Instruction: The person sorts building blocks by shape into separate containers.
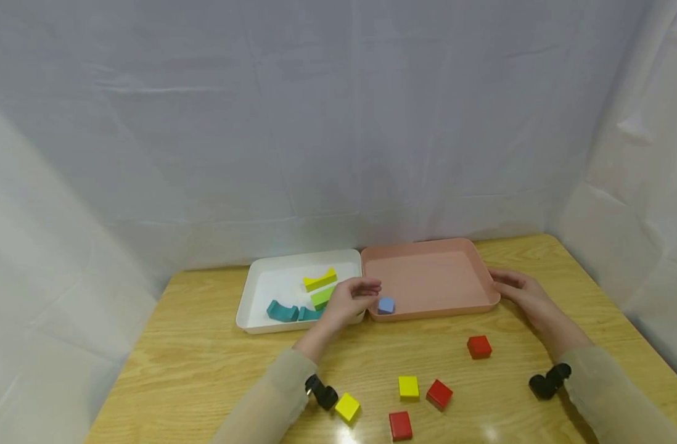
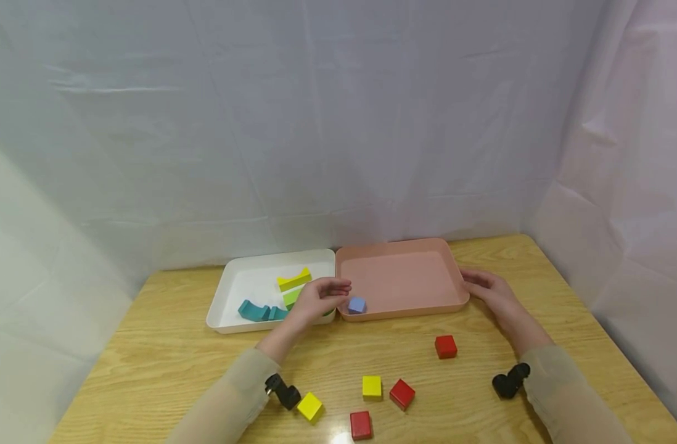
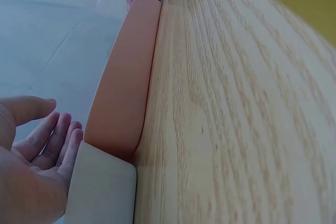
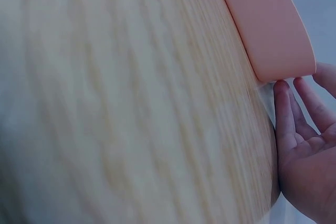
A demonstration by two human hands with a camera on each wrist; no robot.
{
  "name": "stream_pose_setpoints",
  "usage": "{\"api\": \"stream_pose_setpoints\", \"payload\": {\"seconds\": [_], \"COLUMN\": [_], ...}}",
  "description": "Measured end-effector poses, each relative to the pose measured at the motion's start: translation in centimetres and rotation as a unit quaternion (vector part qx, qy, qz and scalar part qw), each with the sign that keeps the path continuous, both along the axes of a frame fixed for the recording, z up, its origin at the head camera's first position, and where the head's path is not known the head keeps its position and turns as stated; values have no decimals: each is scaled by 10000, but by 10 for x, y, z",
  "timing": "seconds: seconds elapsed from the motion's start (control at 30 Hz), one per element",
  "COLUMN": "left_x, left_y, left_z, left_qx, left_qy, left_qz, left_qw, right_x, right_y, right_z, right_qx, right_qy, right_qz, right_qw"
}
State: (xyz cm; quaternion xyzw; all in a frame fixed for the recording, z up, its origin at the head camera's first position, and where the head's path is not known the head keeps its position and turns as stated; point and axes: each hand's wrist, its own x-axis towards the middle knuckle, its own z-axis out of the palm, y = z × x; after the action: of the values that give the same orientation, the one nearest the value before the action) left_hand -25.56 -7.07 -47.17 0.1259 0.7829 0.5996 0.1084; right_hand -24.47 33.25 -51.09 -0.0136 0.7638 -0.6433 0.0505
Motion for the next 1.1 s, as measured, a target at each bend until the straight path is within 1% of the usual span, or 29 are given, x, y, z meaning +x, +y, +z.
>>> {"api": "stream_pose_setpoints", "payload": {"seconds": [0.53, 0.7, 0.83, 0.97, 1.1], "left_x": [4, 9, 13, 18, 22], "left_y": [0, -2, -3, -4, -5], "left_z": [5, 10, 13, 15, 16], "left_qx": [100, -36, -145, -155, -113], "left_qy": [84, 94, 133, 189, 180], "left_qz": [-123, -157, -285, -431, -506], "left_qw": [9998, 9998, 9994, 9988, 9985], "right_x": [-3, -3, -2, -1, -2], "right_y": [2, 2, 3, 3, 2], "right_z": [-2, -2, -1, -1, 0], "right_qx": [243, 260, 204, 165, 208], "right_qy": [-115, -130, -101, -88, -98], "right_qz": [-39, -20, -10, -6, -9], "right_qw": [9996, 9996, 9997, 9998, 9997]}}
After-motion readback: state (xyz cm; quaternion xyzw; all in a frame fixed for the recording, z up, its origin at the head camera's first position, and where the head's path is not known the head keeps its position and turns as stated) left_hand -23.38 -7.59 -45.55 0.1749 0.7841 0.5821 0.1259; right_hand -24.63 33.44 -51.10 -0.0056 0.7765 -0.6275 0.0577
